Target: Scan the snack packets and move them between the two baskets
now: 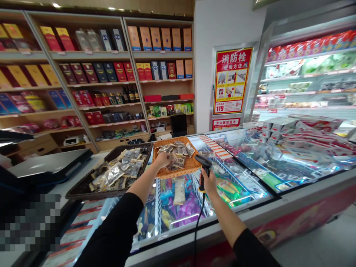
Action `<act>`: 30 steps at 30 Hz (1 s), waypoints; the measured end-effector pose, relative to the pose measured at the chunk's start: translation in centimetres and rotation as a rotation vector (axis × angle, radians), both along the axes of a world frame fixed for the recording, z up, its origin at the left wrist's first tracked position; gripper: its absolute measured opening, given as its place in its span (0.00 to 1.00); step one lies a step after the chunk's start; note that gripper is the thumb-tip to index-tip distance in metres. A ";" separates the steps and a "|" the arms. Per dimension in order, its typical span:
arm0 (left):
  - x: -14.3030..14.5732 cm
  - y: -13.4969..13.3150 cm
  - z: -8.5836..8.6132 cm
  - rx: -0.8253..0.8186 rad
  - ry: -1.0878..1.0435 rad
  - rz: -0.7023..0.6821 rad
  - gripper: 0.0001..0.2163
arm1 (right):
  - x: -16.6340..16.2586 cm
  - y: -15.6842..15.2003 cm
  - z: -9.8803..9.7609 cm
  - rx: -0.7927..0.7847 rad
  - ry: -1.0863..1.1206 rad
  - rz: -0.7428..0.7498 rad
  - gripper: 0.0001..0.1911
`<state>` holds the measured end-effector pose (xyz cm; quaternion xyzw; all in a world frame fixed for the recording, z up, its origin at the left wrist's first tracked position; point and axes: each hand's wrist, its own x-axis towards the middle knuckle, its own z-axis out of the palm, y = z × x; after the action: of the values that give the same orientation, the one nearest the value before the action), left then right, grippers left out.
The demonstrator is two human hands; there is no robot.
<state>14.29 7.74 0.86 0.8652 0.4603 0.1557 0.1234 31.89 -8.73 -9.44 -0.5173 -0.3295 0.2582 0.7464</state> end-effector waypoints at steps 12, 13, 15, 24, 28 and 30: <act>-8.9 -0.8 -2.3 -0.443 -1.186 0.087 0.17 | -7.7 0.3 2.7 -0.057 -0.587 0.129 0.14; -8.9 -0.8 -2.6 -0.410 -1.227 0.101 0.18 | -8.5 0.4 2.6 -0.062 -0.606 0.134 0.14; -9.0 -1.0 -2.9 -0.362 -1.261 0.122 0.19 | -9.7 0.4 2.1 -0.065 -0.610 0.148 0.14; -8.7 -1.6 -2.9 -0.328 -1.050 0.118 0.16 | -10.7 0.0 1.3 -0.077 -0.529 0.216 0.13; -8.8 -1.6 -3.0 -0.311 -1.043 0.118 0.17 | -10.7 0.0 1.3 -0.073 -0.555 0.217 0.13; -8.9 -1.4 -3.2 -0.292 -1.021 0.124 0.16 | -10.7 -0.1 1.4 -0.074 -0.574 0.209 0.12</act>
<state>5.43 6.36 -2.32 0.6244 0.4087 0.4983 0.4412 21.18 -8.80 -8.06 -0.5591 -0.5687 0.1889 0.5730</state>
